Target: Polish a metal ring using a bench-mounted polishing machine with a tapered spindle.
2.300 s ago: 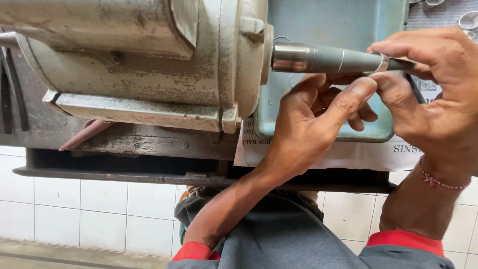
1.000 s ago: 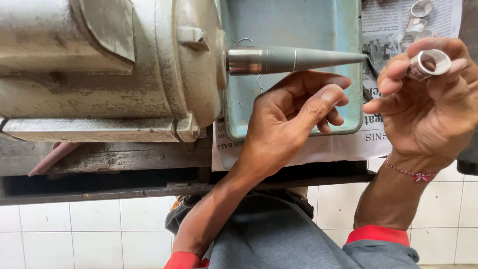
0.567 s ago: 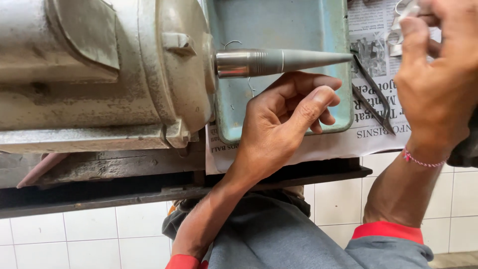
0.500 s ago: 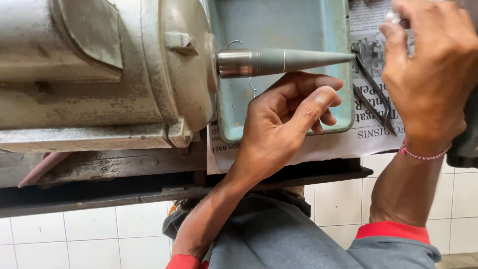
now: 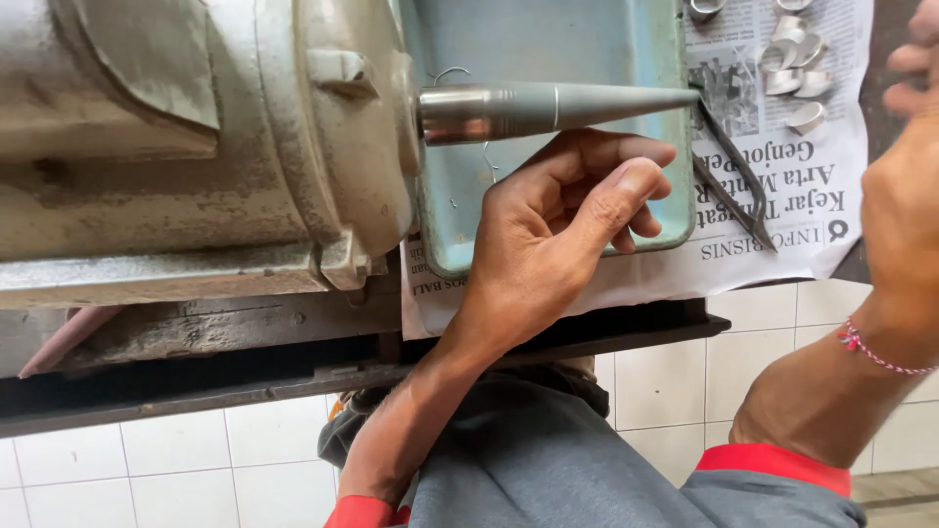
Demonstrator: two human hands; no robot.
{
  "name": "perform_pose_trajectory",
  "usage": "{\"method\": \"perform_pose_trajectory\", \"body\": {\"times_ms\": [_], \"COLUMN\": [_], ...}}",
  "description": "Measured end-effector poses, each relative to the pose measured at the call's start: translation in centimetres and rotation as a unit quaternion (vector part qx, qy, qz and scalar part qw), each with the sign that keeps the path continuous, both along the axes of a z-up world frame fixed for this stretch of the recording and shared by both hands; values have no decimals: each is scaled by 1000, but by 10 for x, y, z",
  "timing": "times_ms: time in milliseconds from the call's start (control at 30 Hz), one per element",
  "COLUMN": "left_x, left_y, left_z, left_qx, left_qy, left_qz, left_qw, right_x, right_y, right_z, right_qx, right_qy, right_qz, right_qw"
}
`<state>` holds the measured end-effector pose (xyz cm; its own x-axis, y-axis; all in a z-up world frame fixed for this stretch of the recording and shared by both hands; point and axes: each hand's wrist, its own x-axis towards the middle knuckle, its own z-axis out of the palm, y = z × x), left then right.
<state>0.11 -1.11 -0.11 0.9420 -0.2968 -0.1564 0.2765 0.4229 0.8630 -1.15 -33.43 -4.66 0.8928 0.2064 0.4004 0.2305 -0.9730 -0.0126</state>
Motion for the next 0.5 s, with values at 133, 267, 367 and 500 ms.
{"method": "perform_pose_trajectory", "body": {"times_ms": [133, 267, 367, 500], "left_x": [-3, -2, -2, -1], "left_y": [-3, -3, -3, -1], "left_z": [0, -2, -5, -7], "left_qx": [-4, -2, -4, -15], "left_qy": [-1, -10, -8, -11], "left_qz": [-1, 1, -2, 2], "left_qw": [1000, 1000, 1000, 1000], "right_x": [4, 15, 25, 33], "right_y": [73, 71, 72, 81], "right_z": [41, 32, 23, 21], "right_qx": [169, -75, -131, -179], "right_qy": [41, -28, -56, -50], "right_qz": [23, -11, -19, -50], "right_qw": [985, 997, 990, 981]}}
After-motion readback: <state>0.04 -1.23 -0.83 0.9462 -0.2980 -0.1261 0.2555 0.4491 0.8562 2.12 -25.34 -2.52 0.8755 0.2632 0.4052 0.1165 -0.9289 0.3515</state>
